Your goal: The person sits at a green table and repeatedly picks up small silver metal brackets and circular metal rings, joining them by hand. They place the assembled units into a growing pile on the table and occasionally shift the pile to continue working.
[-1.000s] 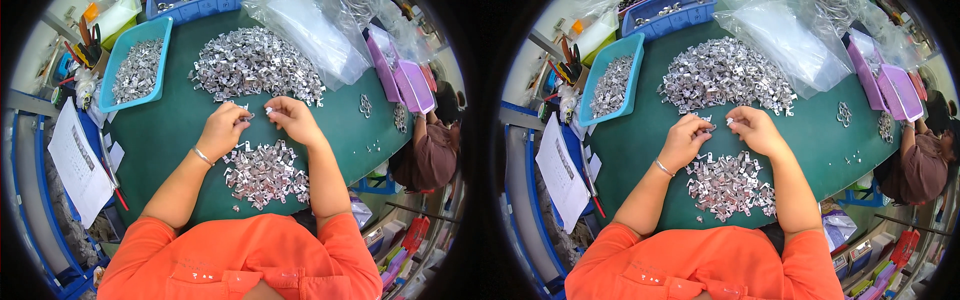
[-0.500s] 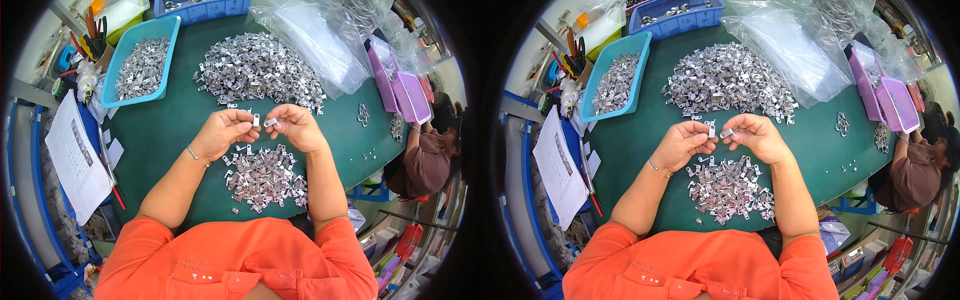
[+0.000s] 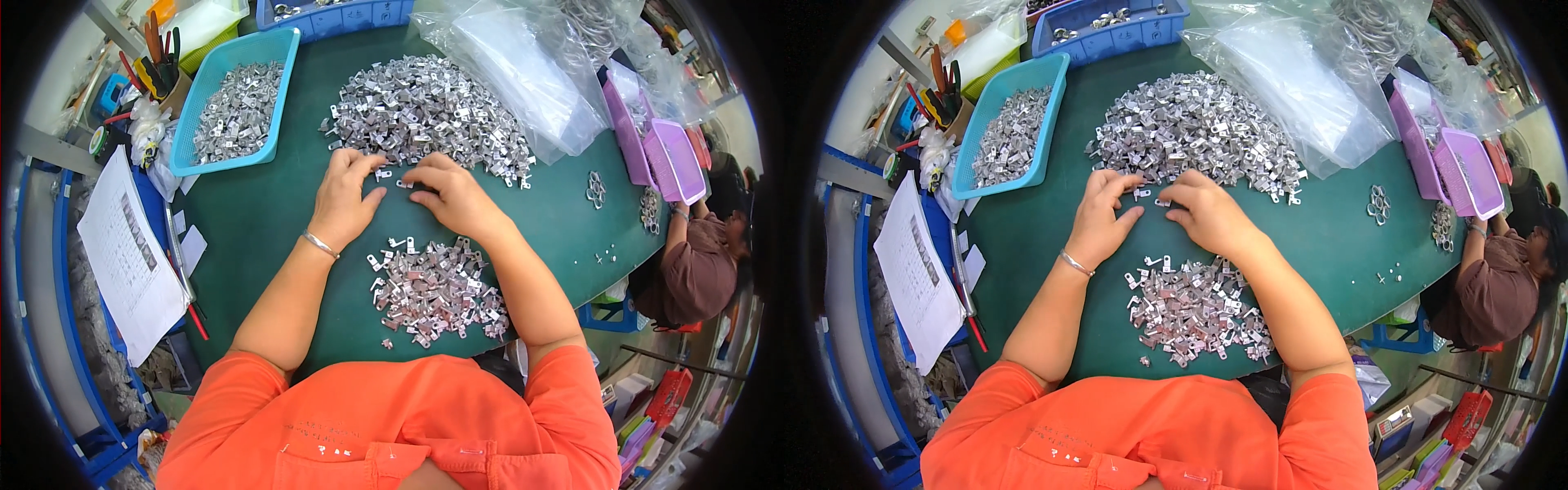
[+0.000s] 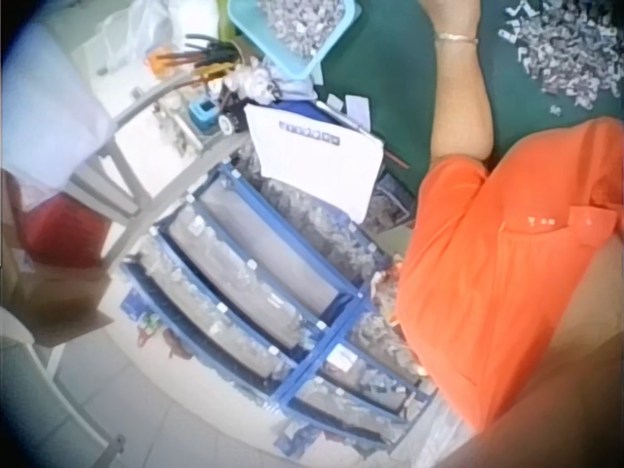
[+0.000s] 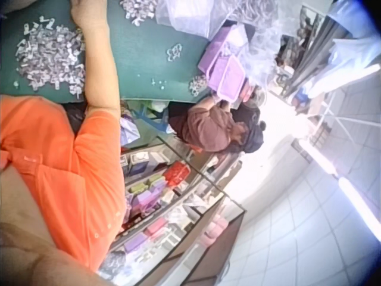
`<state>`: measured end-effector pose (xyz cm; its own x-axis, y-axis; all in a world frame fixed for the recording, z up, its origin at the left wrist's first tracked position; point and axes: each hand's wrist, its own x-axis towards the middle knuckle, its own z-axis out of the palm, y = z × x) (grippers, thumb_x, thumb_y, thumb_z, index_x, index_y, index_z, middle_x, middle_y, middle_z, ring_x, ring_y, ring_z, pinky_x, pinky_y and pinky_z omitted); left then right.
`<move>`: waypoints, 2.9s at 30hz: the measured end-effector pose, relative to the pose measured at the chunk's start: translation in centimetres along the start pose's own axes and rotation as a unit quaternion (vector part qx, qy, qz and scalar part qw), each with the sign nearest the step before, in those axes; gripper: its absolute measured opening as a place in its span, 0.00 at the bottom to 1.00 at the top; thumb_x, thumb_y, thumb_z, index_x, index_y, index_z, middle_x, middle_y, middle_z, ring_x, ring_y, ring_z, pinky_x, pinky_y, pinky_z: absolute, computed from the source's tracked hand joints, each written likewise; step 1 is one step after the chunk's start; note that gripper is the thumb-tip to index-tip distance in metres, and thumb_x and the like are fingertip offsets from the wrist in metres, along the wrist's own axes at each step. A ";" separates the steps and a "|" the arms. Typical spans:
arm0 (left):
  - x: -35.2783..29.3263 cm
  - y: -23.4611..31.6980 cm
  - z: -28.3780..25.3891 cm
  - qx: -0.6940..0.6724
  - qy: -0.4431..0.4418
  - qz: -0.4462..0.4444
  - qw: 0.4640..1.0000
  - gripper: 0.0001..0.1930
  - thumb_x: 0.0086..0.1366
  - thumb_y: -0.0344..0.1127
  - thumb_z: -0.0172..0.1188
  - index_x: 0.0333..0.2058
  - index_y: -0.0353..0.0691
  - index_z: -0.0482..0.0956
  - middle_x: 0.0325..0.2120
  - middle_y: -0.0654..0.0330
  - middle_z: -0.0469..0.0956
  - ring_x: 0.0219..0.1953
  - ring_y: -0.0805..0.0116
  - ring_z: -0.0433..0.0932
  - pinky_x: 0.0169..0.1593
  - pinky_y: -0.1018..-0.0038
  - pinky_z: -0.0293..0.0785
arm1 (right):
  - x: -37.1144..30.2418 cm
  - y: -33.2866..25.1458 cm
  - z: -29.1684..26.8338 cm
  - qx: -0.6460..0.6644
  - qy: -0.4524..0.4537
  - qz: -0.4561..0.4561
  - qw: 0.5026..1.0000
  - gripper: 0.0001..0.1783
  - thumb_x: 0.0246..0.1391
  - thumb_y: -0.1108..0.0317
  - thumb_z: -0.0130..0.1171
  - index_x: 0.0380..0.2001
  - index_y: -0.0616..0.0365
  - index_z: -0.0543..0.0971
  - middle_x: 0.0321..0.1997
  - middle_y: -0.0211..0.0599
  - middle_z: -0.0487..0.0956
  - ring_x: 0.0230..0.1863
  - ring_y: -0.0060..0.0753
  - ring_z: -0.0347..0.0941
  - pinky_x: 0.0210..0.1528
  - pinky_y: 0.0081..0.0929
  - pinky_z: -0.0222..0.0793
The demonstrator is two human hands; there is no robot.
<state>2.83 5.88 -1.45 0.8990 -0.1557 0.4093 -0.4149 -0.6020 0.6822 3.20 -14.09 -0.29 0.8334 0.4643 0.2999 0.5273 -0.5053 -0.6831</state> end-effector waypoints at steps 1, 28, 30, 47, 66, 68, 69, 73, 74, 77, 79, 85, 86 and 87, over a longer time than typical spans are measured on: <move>-0.1 -0.2 0.0 0.003 -0.018 0.001 1.000 0.10 0.50 0.23 0.64 0.33 0.38 0.79 0.31 0.63 0.69 0.23 0.71 0.70 0.31 0.78 0.70 | 0.4 0.1 0.2 -0.017 -0.015 -0.022 0.999 0.08 0.51 0.78 0.57 0.36 0.61 0.78 0.34 0.33 0.76 0.34 0.23 0.73 0.34 0.22 0.70; -0.5 0.5 -0.2 -0.076 -0.101 -0.046 0.991 0.05 0.51 0.26 0.65 0.26 0.35 0.77 0.25 0.59 0.75 0.25 0.67 0.77 0.30 0.75 0.72 | 0.5 0.3 0.5 0.135 -0.004 0.120 0.984 0.11 0.46 0.82 0.57 0.35 0.60 0.79 0.32 0.37 0.76 0.31 0.32 0.76 0.35 0.25 0.71; -0.2 1.1 -0.2 -0.138 -0.113 -0.074 0.981 0.04 0.53 0.25 0.64 0.26 0.34 0.76 0.25 0.60 0.75 0.25 0.71 0.77 0.31 0.76 0.72 | -0.4 0.1 0.0 0.236 0.000 0.175 0.956 0.09 0.49 0.83 0.56 0.34 0.62 0.79 0.32 0.32 0.78 0.31 0.21 0.74 0.35 0.19 0.71; -0.1 -0.2 0.3 0.101 0.076 0.003 0.992 0.15 0.52 0.23 0.61 0.40 0.38 0.75 0.36 0.58 0.73 0.40 0.62 0.74 0.45 0.69 0.71 | -1.2 -1.4 -1.4 0.027 -0.029 0.074 0.996 0.15 0.43 0.77 0.64 0.38 0.60 0.79 0.38 0.41 0.74 0.36 0.39 0.74 0.37 0.29 0.70; -0.5 0.7 -0.1 -0.536 -0.138 -0.326 0.766 0.07 0.62 0.28 0.58 0.38 0.32 0.76 0.33 0.54 0.80 0.30 0.71 0.80 0.34 0.79 0.77 | -1.7 -2.2 -4.1 0.296 -0.206 0.148 0.921 0.07 0.44 0.79 0.65 0.30 0.62 0.79 0.29 0.29 0.77 0.30 0.19 0.73 0.31 0.19 0.70; -0.4 0.7 0.0 -0.532 -0.137 -0.333 0.767 0.07 0.61 0.28 0.60 0.38 0.32 0.76 0.31 0.56 0.80 0.29 0.73 0.79 0.33 0.80 0.77 | -1.0 -2.7 -2.7 0.183 -0.111 0.145 0.966 0.05 0.45 0.77 0.65 0.28 0.61 0.79 0.29 0.31 0.77 0.29 0.20 0.73 0.31 0.20 0.69; -0.3 0.5 0.0 -0.530 -0.121 -0.337 0.769 0.07 0.60 0.27 0.60 0.37 0.33 0.76 0.30 0.57 0.80 0.28 0.73 0.78 0.33 0.80 0.77 | -0.7 -2.6 -1.7 0.131 -0.081 0.115 0.981 0.09 0.43 0.77 0.65 0.30 0.61 0.78 0.29 0.35 0.75 0.28 0.27 0.74 0.31 0.24 0.69; -0.1 -0.1 -0.5 -0.552 -0.057 -0.348 0.756 0.08 0.58 0.27 0.62 0.36 0.33 0.76 0.27 0.60 0.78 0.27 0.75 0.77 0.31 0.80 0.76 | -0.2 -1.3 0.8 0.043 -0.063 0.022 0.997 0.11 0.40 0.79 0.66 0.31 0.63 0.77 0.33 0.35 0.73 0.28 0.28 0.73 0.32 0.24 0.70; -0.1 -0.1 -0.8 -0.564 -0.042 -0.350 0.747 0.08 0.58 0.28 0.63 0.35 0.32 0.76 0.26 0.60 0.78 0.27 0.75 0.77 0.31 0.80 0.75 | -0.1 -1.4 0.3 0.069 -0.085 0.071 0.991 0.12 0.40 0.80 0.66 0.31 0.63 0.77 0.31 0.34 0.73 0.28 0.27 0.73 0.31 0.23 0.70; 0.0 0.0 -1.3 -0.560 -0.113 -0.331 0.751 0.06 0.58 0.25 0.61 0.35 0.32 0.76 0.26 0.59 0.79 0.24 0.75 0.76 0.29 0.80 0.75 | -0.2 -1.8 -0.8 0.140 -0.105 0.189 0.966 0.09 0.43 0.81 0.64 0.31 0.64 0.78 0.30 0.31 0.76 0.30 0.21 0.73 0.33 0.20 0.71; 0.1 0.1 -2.0 -0.536 -0.242 -0.260 0.766 0.04 0.58 0.24 0.60 0.32 0.31 0.77 0.26 0.57 0.79 0.22 0.74 0.76 0.27 0.80 0.74 | -1.0 -1.2 -1.4 0.304 -0.123 0.223 0.918 0.09 0.45 0.81 0.63 0.33 0.65 0.78 0.31 0.34 0.79 0.31 0.22 0.75 0.35 0.20 0.72; 0.3 1.4 -2.7 -0.414 -0.356 -0.190 0.816 0.05 0.56 0.28 0.64 0.30 0.35 0.79 0.25 0.63 0.79 0.26 0.79 0.76 0.30 0.82 0.72 | -2.2 -0.5 -3.8 0.557 -0.130 0.121 0.811 0.08 0.45 0.86 0.60 0.31 0.67 0.77 0.35 0.46 0.79 0.35 0.32 0.78 0.39 0.26 0.76; 0.3 1.4 -2.1 -0.391 -0.269 -0.183 0.861 0.05 0.56 0.30 0.64 0.29 0.36 0.79 0.24 0.63 0.79 0.26 0.79 0.76 0.30 0.82 0.72 | -2.2 -0.5 -3.7 0.584 -0.121 0.113 0.794 0.08 0.45 0.86 0.60 0.30 0.67 0.77 0.36 0.48 0.79 0.35 0.33 0.78 0.40 0.27 0.76; 0.4 1.4 -1.6 -0.294 -0.167 -0.213 0.917 0.06 0.54 0.29 0.66 0.28 0.36 0.79 0.23 0.65 0.79 0.26 0.79 0.75 0.31 0.81 0.72 | -2.2 -0.6 -3.6 0.611 -0.111 0.106 0.777 0.07 0.44 0.87 0.59 0.29 0.67 0.77 0.36 0.49 0.79 0.35 0.34 0.78 0.40 0.27 0.77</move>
<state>2.32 6.22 0.67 0.9490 -0.2952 -0.1109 0.0673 -0.1540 0.9858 1.65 -17.40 1.84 0.7591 0.6478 0.0644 -0.2817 0.4162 -0.8645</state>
